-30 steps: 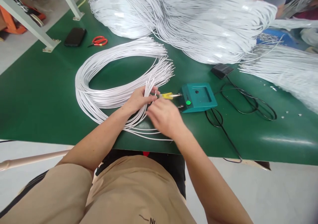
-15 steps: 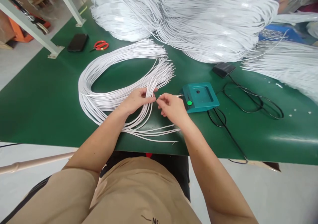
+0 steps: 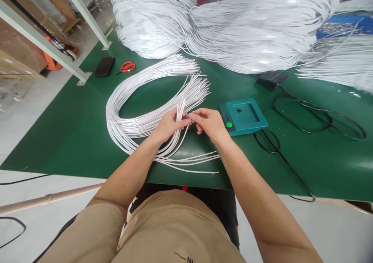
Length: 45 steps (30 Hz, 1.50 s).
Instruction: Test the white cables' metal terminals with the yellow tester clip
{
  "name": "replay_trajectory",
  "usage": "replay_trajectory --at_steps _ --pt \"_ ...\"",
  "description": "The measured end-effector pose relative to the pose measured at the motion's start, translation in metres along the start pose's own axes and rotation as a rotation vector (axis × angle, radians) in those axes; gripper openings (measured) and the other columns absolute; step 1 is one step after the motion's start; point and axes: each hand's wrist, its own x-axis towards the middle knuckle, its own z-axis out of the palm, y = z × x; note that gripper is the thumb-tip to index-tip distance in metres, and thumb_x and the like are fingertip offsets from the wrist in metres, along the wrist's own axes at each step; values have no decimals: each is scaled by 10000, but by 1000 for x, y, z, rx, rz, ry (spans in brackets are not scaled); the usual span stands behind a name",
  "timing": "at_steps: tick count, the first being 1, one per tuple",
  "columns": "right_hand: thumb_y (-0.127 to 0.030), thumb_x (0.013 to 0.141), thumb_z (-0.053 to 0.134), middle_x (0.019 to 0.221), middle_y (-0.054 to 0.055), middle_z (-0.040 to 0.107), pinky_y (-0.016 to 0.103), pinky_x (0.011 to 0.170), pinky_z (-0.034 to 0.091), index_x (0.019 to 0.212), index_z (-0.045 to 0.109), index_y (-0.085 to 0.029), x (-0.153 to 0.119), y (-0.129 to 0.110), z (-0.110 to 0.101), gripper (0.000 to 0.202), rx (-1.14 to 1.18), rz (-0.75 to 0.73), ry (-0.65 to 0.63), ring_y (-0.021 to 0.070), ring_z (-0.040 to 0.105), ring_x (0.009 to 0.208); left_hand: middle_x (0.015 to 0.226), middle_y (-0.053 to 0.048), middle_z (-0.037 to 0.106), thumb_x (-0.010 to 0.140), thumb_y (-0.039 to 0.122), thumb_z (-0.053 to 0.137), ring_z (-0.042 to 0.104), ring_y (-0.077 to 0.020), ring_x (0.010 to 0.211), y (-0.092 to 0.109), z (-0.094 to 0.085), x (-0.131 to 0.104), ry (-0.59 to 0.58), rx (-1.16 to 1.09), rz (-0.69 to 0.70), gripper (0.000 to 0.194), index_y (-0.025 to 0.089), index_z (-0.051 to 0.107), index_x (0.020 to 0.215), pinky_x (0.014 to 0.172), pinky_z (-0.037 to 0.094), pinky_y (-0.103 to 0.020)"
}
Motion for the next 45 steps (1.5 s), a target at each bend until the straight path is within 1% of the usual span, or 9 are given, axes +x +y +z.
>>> replay_trajectory --at_steps 5,10,14,23,25,28,32,40,45 --pt "-321 718 707 466 -48 494 203 382 340 630 628 -154 4 2 2 204 179 37 -39 51 375 383 800 12 652 679 351 784 523 -72 595 1 2 -1 99 60 48 346 156 556 851 602 431 -235" --pt "-288 669 753 521 -56 481 186 373 287 607 590 -144 9 -7 -2 226 414 161 -162 23 307 398 715 19 634 735 360 743 502 -76 584 4 2 -1 111 39 85 302 162 531 819 615 414 -240" --pt "-239 666 728 509 -65 450 182 359 254 564 560 -143 16 -15 -5 219 415 226 -252 17 282 390 735 12 635 748 344 736 544 -87 647 5 1 -1 93 -25 77 295 170 500 781 635 412 -235" --pt "-260 697 715 542 -52 501 181 350 283 623 636 -141 18 -9 -1 160 383 135 -215 21 305 396 777 1 635 733 366 740 579 -98 708 8 2 1 84 -56 68 342 175 457 739 621 422 -228" --pt "-258 708 705 550 -60 510 183 355 304 731 682 -152 14 -7 0 111 369 115 -184 30 317 405 793 -5 638 739 375 739 582 -101 720 9 3 1 47 -71 50 361 179 436 736 612 421 -227" --pt "-222 710 684 578 -64 553 193 393 368 947 720 -174 11 -7 -2 244 299 24 -150 48 373 433 780 2 633 753 367 735 581 -97 709 8 4 0 -9 -88 32 370 184 414 753 601 415 -223" --pt "-228 724 678 671 -4 660 202 468 420 803 728 -153 13 -5 -8 120 189 -44 -169 67 501 513 764 9 634 762 348 734 589 -94 697 6 4 0 -43 -92 39 371 187 401 769 589 411 -214" --pt "-327 662 783 680 10 671 232 516 492 729 700 -146 12 -2 -9 210 235 -21 -114 87 551 537 823 6 601 718 361 767 582 -110 750 7 1 -2 48 3 95 325 176 524 827 643 446 -225" --pt "-350 679 775 703 -3 659 241 567 512 757 692 -160 11 -2 -5 221 239 -74 -147 89 562 569 853 4 574 740 361 756 531 -103 719 4 -2 -1 46 19 151 372 223 622 1058 632 449 -223"
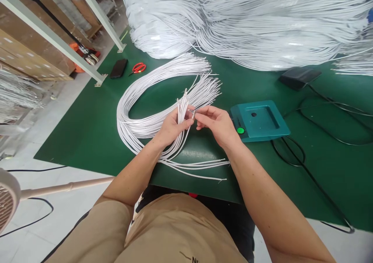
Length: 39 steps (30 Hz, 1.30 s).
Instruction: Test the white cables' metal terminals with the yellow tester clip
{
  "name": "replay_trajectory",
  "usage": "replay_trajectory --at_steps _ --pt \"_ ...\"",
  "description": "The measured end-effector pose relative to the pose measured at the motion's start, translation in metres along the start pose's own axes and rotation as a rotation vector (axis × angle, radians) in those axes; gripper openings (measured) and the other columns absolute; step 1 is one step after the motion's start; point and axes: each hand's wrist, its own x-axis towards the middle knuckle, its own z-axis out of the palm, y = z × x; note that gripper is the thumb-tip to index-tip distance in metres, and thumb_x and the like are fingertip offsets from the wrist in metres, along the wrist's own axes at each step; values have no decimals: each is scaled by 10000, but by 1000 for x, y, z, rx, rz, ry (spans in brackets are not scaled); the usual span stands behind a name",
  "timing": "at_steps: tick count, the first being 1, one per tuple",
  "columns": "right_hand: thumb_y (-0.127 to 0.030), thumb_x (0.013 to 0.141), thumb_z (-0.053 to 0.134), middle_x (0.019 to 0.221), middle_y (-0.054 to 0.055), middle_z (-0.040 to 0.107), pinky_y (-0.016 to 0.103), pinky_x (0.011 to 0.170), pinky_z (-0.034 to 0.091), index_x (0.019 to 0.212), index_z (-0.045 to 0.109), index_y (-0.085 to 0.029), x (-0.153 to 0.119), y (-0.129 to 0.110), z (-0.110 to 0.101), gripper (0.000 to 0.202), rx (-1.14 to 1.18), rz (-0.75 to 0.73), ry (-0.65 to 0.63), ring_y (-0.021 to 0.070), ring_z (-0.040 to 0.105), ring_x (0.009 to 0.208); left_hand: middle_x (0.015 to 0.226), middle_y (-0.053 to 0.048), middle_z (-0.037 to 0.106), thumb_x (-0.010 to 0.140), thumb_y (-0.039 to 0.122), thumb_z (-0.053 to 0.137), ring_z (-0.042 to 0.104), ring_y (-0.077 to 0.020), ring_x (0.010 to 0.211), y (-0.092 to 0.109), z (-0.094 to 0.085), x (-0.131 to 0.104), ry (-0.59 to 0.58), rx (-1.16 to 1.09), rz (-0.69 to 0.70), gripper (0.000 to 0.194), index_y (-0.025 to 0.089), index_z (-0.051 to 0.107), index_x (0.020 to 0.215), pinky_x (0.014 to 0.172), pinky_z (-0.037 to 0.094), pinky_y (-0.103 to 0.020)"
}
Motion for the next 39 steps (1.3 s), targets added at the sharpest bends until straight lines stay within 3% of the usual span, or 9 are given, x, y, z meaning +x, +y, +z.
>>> replay_trajectory --at_steps 3,8,10,12,16,22,29,34,39 --pt "-346 700 752 682 -10 647 244 582 506 757 686 -162 1 1 -1 204 -21 -15 2 88 557 561 832 2 573 776 367 725 520 -105 698 -1 -1 0 -35 22 6 452 247 619 1199 658 457 -237" --pt "-264 705 686 543 -46 555 225 468 441 650 604 -171 1 -2 -1 135 -142 86 43 74 500 433 858 -19 599 790 385 699 541 -140 777 0 -1 -1 -39 150 31 331 217 693 1076 755 471 -276" --pt "-221 698 637 465 -68 454 221 403 400 582 539 -182 1 -4 -1 157 -178 161 53 68 436 374 859 -17 595 790 371 698 543 -138 775 0 0 -1 -46 157 19 330 216 688 1081 741 472 -269" --pt "-224 711 605 490 -64 444 229 380 415 594 533 -186 1 -6 -1 142 -136 188 56 63 389 372 852 -17 588 796 367 693 546 -132 758 0 0 0 -54 111 -6 360 217 671 1123 686 469 -250" --pt "-400 791 624 656 -27 537 240 422 481 757 614 -184 1 -4 -2 219 -36 98 63 71 426 458 827 -10 565 812 349 691 563 -120 755 -1 0 1 -73 17 -5 387 224 644 1175 646 467 -220" --pt "-574 769 660 616 -16 522 209 447 449 662 610 -171 1 3 -1 420 -70 72 21 72 450 496 815 -8 589 798 329 717 557 -100 715 -3 0 2 -95 13 26 430 200 637 1200 639 469 -209" --pt "-438 777 661 583 -18 554 213 467 459 655 643 -159 1 0 0 305 -35 97 27 71 474 472 819 -12 609 788 315 729 569 -108 729 -5 0 2 -69 2 7 444 197 625 1204 641 479 -219" --pt "-276 701 691 527 -41 550 207 464 465 695 694 -149 0 -3 1 127 -57 102 63 67 466 453 838 -19 622 795 318 720 571 -108 727 -3 0 2 -68 25 8 436 192 618 1201 638 474 -214" --pt "-254 656 689 546 -36 576 217 420 460 670 693 -147 1 2 2 108 -88 79 98 66 448 434 825 -18 613 820 336 690 551 -109 731 -2 -1 1 -101 102 58 331 185 647 1112 657 458 -216"
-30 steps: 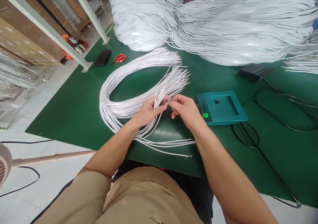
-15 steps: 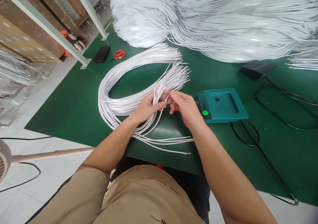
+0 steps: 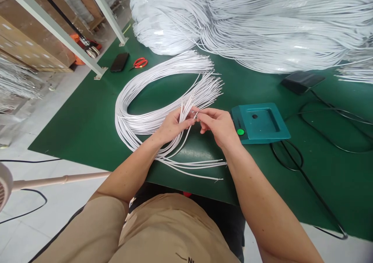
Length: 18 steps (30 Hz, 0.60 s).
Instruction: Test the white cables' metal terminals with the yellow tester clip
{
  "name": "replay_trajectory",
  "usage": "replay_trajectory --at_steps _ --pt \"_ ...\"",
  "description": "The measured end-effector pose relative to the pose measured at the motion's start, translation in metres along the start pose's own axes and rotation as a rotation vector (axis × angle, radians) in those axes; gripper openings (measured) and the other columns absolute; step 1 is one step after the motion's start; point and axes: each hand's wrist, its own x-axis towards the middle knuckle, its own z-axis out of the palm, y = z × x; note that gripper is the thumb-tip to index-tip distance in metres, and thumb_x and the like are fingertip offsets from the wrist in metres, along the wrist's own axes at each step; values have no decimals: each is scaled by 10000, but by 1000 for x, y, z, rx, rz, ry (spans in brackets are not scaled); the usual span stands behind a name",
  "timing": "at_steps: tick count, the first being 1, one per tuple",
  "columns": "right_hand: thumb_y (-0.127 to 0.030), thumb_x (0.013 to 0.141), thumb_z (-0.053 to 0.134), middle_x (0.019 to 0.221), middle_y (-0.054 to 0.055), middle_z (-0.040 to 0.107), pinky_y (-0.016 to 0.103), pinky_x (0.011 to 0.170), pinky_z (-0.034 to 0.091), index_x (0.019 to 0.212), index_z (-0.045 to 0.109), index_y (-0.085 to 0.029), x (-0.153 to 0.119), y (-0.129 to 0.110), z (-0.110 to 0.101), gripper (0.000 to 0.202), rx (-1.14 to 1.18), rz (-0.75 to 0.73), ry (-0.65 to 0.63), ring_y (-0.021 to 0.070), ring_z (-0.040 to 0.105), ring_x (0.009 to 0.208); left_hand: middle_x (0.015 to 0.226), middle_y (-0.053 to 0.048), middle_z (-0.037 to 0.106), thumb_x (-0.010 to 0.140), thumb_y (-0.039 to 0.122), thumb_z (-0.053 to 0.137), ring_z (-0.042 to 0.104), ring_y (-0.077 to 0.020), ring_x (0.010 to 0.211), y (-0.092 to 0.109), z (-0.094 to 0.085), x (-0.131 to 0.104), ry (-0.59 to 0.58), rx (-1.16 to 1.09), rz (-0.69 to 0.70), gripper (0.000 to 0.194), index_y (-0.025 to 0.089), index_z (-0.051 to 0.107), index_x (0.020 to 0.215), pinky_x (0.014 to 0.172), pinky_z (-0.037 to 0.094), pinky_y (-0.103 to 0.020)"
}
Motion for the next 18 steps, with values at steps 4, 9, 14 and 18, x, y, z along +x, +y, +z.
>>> replay_trajectory --at_steps 4,9,14,18 --pt "-249 663 648 465 -53 515 230 400 450 615 630 -163 2 3 -3 99 -123 5 11 79 443 394 822 -10 603 814 338 691 551 -112 737 -3 -2 -1 27 90 6 298 180 652 1063 714 460 -236" --pt "-276 729 592 576 -40 577 245 418 451 795 662 -179 3 1 -9 136 -245 22 0 93 488 402 814 4 595 815 314 689 565 -102 716 -3 -4 0 45 90 -7 322 192 631 1107 702 465 -232" --pt "-297 832 568 710 2 632 268 564 455 803 634 -191 0 5 -6 128 -552 -269 -24 125 543 559 761 14 605 792 307 717 579 -95 682 -4 -2 1 23 0 -60 348 178 613 1097 672 476 -225" --pt "-209 917 440 837 70 638 285 622 372 768 599 -179 -2 8 -6 220 -1019 -613 28 168 551 728 744 30 594 744 263 760 582 -72 652 -7 0 2 11 -230 -167 374 177 602 1072 607 460 -186"
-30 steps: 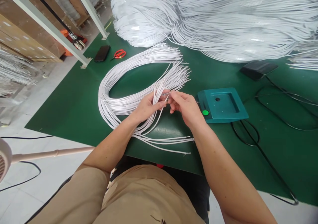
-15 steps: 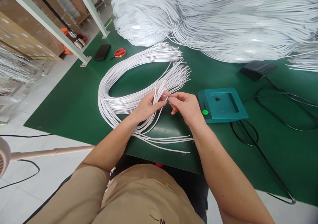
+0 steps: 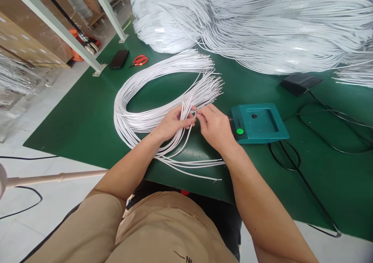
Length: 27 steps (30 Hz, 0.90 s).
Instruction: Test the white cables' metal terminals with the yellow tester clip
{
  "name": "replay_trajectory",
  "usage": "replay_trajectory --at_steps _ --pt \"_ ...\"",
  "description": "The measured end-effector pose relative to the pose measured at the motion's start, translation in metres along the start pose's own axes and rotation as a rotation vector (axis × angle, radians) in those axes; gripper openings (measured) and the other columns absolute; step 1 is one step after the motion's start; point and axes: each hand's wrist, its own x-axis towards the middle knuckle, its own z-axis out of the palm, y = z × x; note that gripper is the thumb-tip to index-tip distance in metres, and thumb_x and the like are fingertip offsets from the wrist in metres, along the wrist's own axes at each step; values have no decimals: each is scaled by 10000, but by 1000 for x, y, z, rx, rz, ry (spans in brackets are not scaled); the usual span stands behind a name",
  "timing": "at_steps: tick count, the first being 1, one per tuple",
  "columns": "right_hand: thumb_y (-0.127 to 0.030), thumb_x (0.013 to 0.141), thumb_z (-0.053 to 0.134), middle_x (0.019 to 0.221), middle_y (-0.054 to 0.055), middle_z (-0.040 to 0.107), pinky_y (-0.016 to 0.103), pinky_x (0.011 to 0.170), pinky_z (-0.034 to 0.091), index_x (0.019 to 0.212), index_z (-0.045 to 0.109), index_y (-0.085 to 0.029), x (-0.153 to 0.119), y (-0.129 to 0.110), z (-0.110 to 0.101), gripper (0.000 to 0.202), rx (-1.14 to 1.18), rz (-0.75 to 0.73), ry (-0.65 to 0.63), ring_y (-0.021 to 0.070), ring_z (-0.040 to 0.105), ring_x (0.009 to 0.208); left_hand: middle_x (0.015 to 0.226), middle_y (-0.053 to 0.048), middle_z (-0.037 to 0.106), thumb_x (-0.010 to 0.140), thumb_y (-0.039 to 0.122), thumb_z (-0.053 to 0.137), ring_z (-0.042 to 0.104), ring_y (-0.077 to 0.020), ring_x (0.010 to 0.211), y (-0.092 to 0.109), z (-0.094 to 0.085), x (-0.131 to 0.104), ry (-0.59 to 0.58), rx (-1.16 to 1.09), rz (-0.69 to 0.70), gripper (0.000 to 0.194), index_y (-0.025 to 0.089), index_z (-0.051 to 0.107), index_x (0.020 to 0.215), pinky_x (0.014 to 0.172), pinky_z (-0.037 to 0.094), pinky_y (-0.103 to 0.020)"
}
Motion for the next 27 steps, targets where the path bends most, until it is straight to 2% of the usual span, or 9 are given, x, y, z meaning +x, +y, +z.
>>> replay_trajectory --at_steps 2,5,10,16,20,22,27 --pt "-221 935 424 861 75 634 288 608 347 799 613 -180 -1 2 -1 236 -97 -53 -9 172 549 733 749 27 597 724 247 774 590 -70 657 -1 1 1 7 -51 -24 380 169 611 1058 569 439 -169" --pt "-217 891 498 826 55 641 283 630 363 793 637 -189 1 8 -4 172 -73 -40 -6 172 559 736 748 20 608 699 267 795 609 -79 665 0 1 1 49 -33 -26 407 161 630 1056 538 424 -163" --pt "-235 880 492 820 59 674 290 699 411 805 670 -180 7 12 -7 201 121 120 37 180 584 764 807 -10 661 675 320 809 654 -118 716 2 1 0 108 58 -5 464 156 660 1083 556 458 -185" --pt "-366 916 453 853 43 708 291 748 424 792 676 -188 8 8 -8 311 337 274 -66 178 606 808 803 -30 693 677 342 799 675 -145 723 3 3 -2 119 163 14 447 143 686 1062 571 493 -207" --pt "-473 904 469 786 34 692 286 715 419 760 677 -182 7 6 -7 386 391 311 -59 171 591 756 827 -44 707 676 361 796 679 -159 729 2 4 -3 155 234 14 461 130 677 1056 585 509 -228" --pt "-441 871 516 753 24 677 280 686 412 738 669 -182 7 5 -7 329 392 316 -49 161 569 717 835 -42 710 680 351 792 668 -149 724 1 5 -4 169 278 43 439 130 682 1042 636 526 -253" --pt "-230 753 557 664 -4 635 278 652 391 632 614 -188 8 4 -14 141 298 356 -82 142 524 643 845 -29 719 697 330 780 663 -151 775 1 5 -6 198 374 123 375 145 698 1013 803 527 -309"
